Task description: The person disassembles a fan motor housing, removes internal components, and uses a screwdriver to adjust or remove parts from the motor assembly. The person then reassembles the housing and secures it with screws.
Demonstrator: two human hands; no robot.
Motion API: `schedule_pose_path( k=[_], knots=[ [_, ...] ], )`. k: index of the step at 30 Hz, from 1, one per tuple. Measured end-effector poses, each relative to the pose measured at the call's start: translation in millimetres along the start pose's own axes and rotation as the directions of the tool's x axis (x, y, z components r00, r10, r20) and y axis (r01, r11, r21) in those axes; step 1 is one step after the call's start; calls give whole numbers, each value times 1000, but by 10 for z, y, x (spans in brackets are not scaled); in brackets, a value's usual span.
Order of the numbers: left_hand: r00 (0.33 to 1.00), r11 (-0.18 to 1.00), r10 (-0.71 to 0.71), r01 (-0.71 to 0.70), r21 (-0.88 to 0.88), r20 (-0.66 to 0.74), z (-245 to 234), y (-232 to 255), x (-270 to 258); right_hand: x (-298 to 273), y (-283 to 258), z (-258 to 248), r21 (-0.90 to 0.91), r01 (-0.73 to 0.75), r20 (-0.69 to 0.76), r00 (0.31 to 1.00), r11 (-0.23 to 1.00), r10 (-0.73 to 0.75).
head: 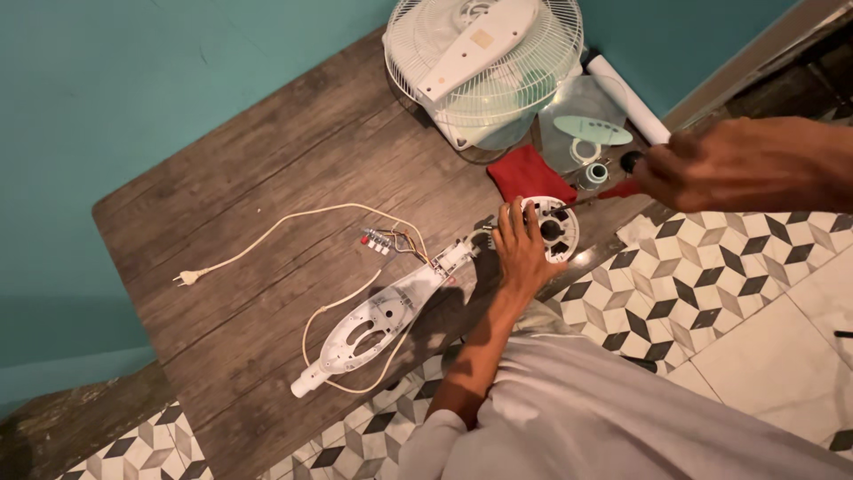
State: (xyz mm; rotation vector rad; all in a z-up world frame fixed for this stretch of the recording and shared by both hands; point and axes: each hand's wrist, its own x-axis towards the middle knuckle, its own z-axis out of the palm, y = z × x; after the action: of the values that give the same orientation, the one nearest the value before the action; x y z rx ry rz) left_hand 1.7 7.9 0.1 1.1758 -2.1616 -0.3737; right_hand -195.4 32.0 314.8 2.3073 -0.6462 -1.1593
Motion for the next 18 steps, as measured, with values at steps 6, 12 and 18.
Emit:
schedule_pose_path(
  k=[6, 12, 18],
  knots=[
    [1000, 1000, -1, 1, -18, -14, 32, 81, -47, -41, -4, -549, 688, -582, 524, 812, 433, 258],
    [999, 999, -39, 39, -38, 0, -48, 32, 29, -70, -168, -153, 215, -83, -259, 956, 973, 138],
    [999, 997, -36, 36, -67, 0, -79, -2, 37, 1, -60, -296, 241, -113, 126, 988, 964, 84]
  ],
)
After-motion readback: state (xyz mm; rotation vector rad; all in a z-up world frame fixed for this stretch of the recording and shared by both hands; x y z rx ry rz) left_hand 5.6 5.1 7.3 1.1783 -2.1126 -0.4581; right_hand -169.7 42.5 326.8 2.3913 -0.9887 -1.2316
